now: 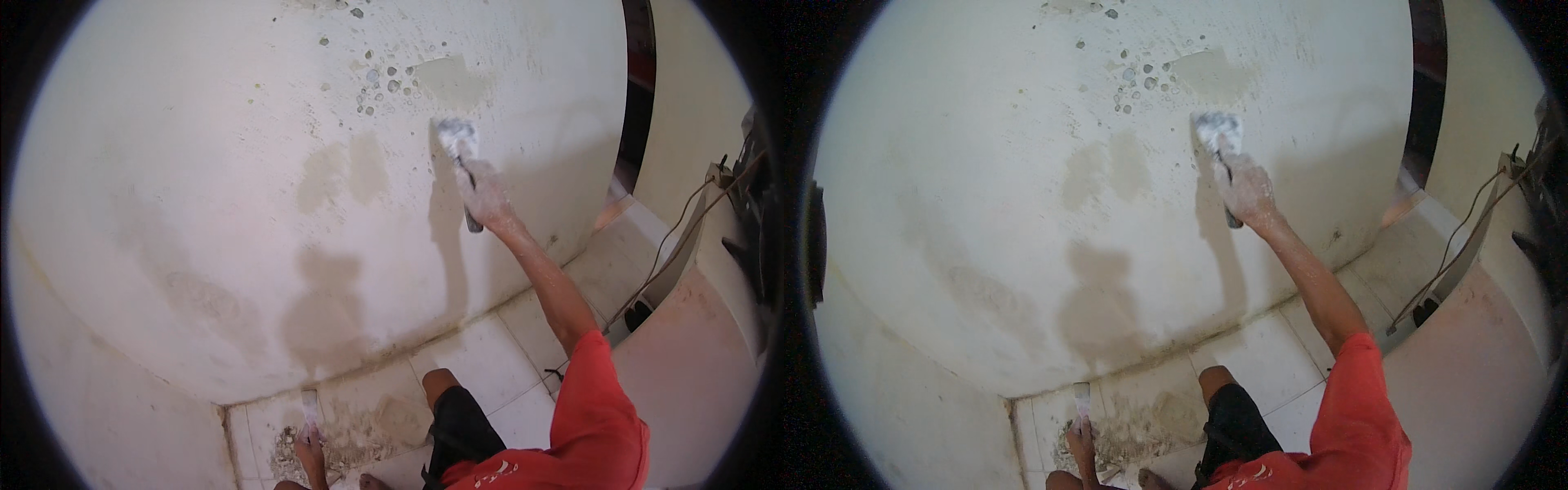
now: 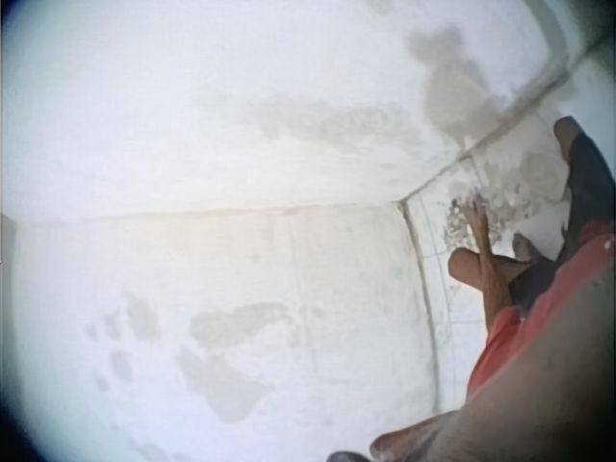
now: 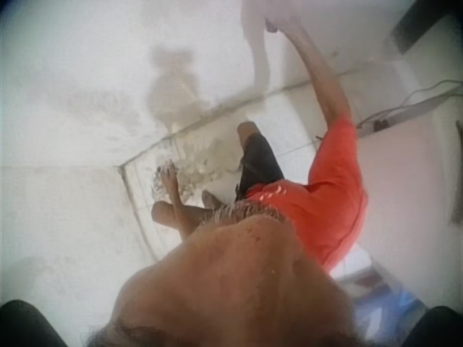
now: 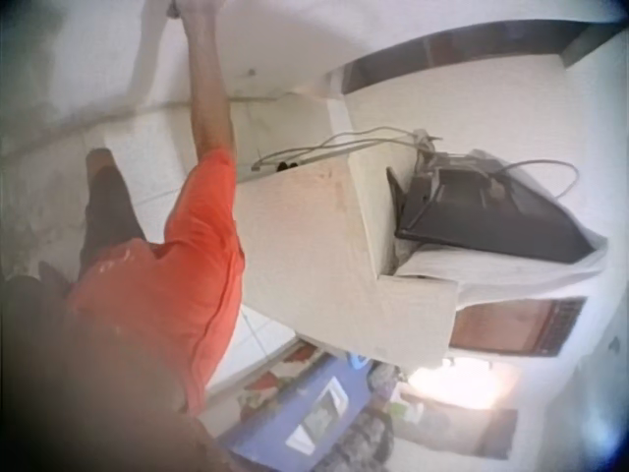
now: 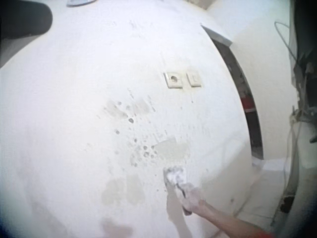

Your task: The person uses two scrapers to apply putty from a container onto a damaged section of a wall while sitting on the floor.

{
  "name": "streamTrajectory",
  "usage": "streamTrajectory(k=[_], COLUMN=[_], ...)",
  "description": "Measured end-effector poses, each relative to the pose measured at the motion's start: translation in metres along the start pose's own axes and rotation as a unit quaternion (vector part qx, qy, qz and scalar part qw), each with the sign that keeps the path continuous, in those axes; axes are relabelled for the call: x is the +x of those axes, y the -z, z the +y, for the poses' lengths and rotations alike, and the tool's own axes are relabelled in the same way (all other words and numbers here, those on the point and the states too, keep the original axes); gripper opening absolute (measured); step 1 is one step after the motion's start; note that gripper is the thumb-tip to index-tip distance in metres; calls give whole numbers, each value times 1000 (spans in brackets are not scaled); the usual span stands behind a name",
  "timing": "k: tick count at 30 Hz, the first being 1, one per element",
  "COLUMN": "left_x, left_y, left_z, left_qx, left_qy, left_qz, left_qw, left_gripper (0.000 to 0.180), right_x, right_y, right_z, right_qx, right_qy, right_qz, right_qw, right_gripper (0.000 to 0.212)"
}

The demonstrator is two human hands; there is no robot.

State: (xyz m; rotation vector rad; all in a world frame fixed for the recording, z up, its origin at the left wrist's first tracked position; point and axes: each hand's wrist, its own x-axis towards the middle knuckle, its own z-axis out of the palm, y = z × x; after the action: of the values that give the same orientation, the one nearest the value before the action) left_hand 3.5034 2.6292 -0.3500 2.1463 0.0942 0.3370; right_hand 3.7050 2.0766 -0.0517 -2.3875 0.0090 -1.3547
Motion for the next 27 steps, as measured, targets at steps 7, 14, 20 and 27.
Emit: streamTrajectory(k=[7, 14, 20, 27], left_x=[0, 3, 2, 5], left_y=[1, -2, -8, -12], left_z=[7, -5, -15, -19], left_qx=[-7, 8, 3, -15], left_qy=[27, 34, 32, 51], left_qz=[-9, -5, -16, 3], left_qw=[1000, 999, 999, 999], left_gripper=[34, 35, 34, 33], right_x=[86, 18, 63, 13], right_y=[22, 11, 55, 47], right_z=[-59, -58, -25, -5], right_qx=[68, 16, 75, -38], right_qy=[-10, 20, -39, 107], right_qz=[31, 10, 17, -51], right_qw=[997, 1000, 996, 992], right_gripper=[52, 52, 56, 52])
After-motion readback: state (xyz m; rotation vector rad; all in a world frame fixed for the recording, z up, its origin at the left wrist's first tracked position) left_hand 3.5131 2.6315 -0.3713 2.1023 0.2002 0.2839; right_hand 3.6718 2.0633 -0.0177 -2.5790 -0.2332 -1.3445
